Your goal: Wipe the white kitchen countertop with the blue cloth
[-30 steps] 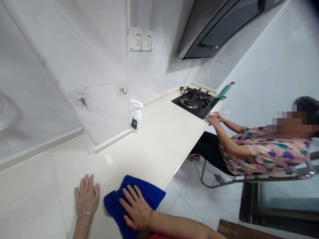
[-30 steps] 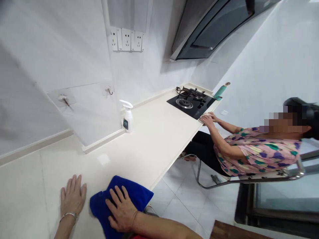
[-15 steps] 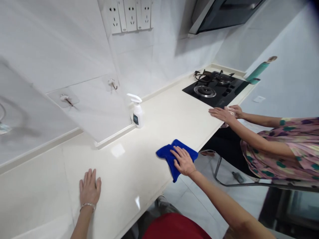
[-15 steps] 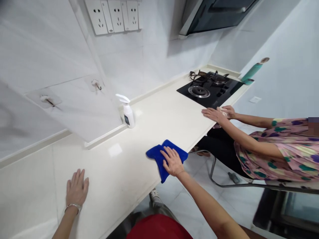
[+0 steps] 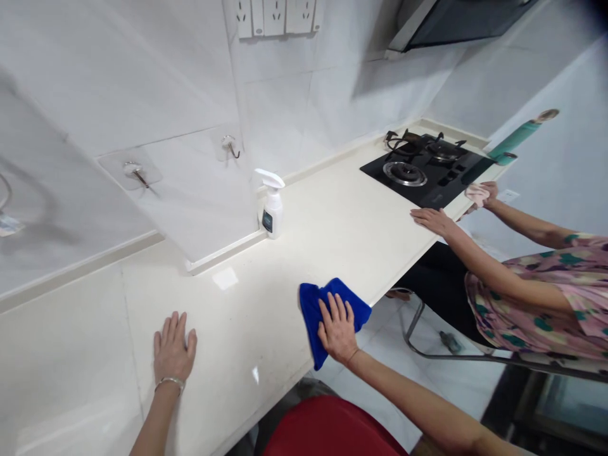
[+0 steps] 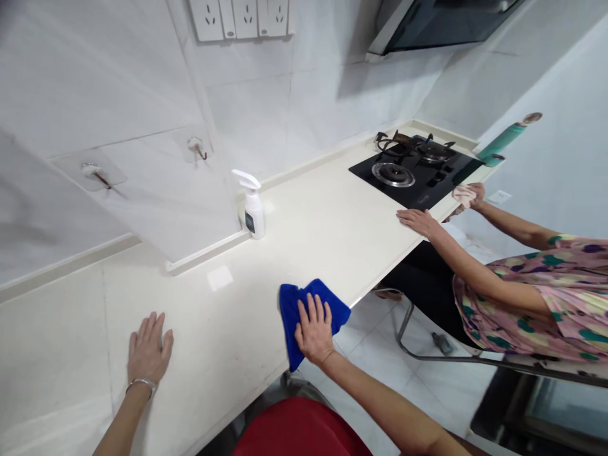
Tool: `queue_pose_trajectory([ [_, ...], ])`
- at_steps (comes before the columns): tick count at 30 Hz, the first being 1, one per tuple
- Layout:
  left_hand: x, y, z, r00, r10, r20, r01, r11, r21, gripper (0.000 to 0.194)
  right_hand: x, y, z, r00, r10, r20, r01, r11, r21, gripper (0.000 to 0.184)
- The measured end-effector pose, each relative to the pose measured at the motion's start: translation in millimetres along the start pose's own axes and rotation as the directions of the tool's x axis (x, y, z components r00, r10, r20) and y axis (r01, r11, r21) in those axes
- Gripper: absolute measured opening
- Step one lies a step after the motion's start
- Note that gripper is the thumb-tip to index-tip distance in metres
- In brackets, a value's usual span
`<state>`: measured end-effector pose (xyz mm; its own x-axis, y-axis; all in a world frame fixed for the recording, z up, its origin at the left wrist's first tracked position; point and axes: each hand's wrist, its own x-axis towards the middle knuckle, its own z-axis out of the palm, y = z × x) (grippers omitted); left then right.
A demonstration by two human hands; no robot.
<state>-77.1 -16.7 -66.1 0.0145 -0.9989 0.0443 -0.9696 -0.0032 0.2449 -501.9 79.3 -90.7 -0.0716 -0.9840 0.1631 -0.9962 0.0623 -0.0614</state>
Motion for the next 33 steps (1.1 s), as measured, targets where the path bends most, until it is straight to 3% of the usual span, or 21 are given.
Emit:
queue_pose_trajectory([
  [4, -1, 1, 0.2, 1.0, 0.008, -0.013, -0.008, 1.0, -0.009, 0.062, -24, -62, 0, 0.99, -0.13, 0.052, 0.128, 0.991, 0.039, 0.073],
  [7, -1, 1, 0.3, 1.0, 0.012, -0.01, -0.013, 1.0, -0.015, 0.061, -31, -94, -4, 0.962, -0.255, 0.101, 0.248, 0.966, 0.079, 0.077],
  [13, -1, 1, 1.0, 0.998, 0.037, -0.057, -0.038, 0.999, -0.015, 0.062, -8, -156, -23, 0.882, -0.404, 0.243, 0.347, 0.905, 0.247, 0.075],
  [17, 1, 2, 0.8, 0.997, 0.044, -0.059, -0.045, 0.999, -0.014, 0.062, 8, -204, -33, 0.832, -0.524, 0.182, 0.417, 0.807, 0.418, 0.072],
  [19, 2, 2, 0.3, 0.998, 0.037, -0.056, -0.038, 0.999, -0.015, 0.062, 12, -214, -36, 0.822, -0.548, 0.153, 0.43, 0.774, 0.464, 0.07],
  [23, 3, 3, -1.3, 0.998, 0.027, -0.061, -0.028, 0.999, -0.022, 0.064, 17, -195, -33, 0.809, -0.573, 0.129, 0.441, 0.738, 0.511, 0.065],
  [25, 3, 3, -2.1, 0.998, 0.019, -0.056, -0.02, 0.999, -0.028, 0.065, 21, -171, -27, 0.846, -0.522, 0.113, 0.408, 0.768, 0.493, 0.066],
  [29, 2, 1, -1.9, 0.999, 0.004, -0.038, -0.005, 1.0, -0.028, 0.067, 35, -108, -12, 0.966, -0.248, 0.077, 0.209, 0.919, 0.333, 0.068],
  [31, 3, -1, -0.5, 0.999, 0.004, -0.043, -0.005, 1.0, -0.019, 0.067, 45, -71, -6, 0.995, -0.074, 0.07, 0.057, 0.973, 0.222, 0.065],
  [33, 3, -5, 1.7, 0.999, 0.009, -0.049, -0.009, 1.0, -0.01, 0.066, 54, -33, -2, 0.991, 0.117, 0.058, -0.122, 0.987, 0.1, 0.062],
])
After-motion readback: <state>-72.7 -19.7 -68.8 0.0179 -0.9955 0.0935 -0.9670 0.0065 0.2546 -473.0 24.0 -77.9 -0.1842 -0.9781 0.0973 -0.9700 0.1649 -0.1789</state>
